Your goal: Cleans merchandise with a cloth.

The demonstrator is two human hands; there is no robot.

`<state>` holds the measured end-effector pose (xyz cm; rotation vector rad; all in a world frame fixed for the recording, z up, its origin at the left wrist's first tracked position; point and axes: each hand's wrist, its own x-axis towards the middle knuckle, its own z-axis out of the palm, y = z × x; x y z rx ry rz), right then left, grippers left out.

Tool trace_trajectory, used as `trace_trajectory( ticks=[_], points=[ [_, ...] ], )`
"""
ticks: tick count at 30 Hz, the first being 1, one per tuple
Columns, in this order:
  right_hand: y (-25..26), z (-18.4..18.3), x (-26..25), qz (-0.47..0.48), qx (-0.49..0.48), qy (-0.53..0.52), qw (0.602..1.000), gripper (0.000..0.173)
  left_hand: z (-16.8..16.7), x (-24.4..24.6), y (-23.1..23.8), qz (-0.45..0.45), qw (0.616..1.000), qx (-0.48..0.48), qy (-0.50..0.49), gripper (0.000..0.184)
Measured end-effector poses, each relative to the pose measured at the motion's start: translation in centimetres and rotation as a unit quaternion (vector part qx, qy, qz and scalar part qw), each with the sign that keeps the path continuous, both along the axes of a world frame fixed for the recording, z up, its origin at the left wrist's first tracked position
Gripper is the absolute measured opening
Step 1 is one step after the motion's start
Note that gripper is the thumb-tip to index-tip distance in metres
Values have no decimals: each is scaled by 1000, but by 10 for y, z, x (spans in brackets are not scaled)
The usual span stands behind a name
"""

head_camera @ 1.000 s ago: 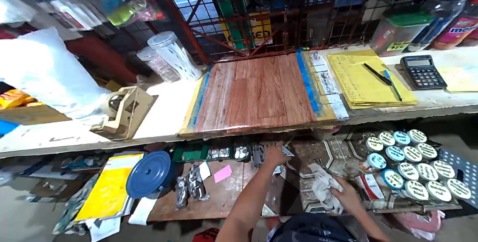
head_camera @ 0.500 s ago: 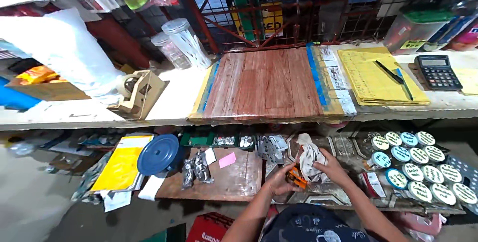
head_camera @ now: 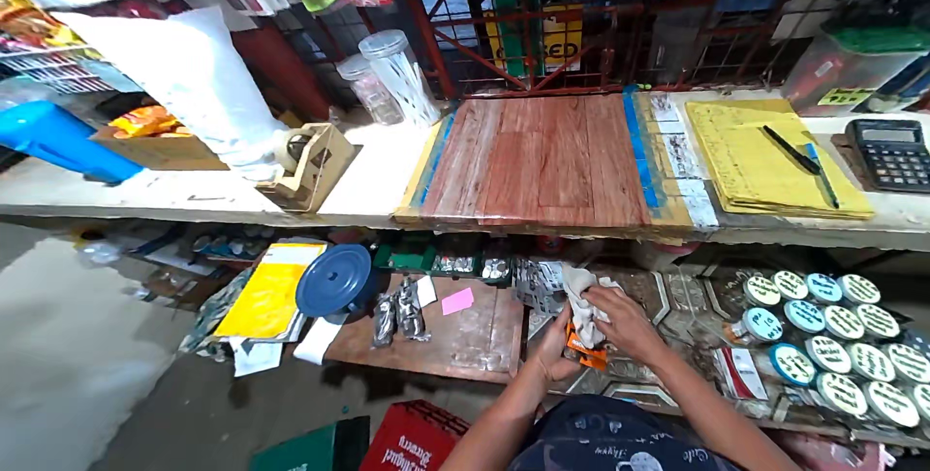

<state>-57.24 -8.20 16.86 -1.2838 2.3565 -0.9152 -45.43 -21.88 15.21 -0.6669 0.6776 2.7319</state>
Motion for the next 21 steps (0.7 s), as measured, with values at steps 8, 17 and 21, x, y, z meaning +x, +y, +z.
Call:
trace_trajectory(
  ticks=[8,17,21],
  points=[
    [21,25,-19,-92,-87,-29,992,40,0,8,-1,-1,998,51,39,73],
    [-16,37,3,93,194,70,974,32,9,7,15,4,994,-29,-106,61],
    [-12,36,-3,199,164,106,960,29,7,7,18,28,992,-1,-127,65]
  ],
)
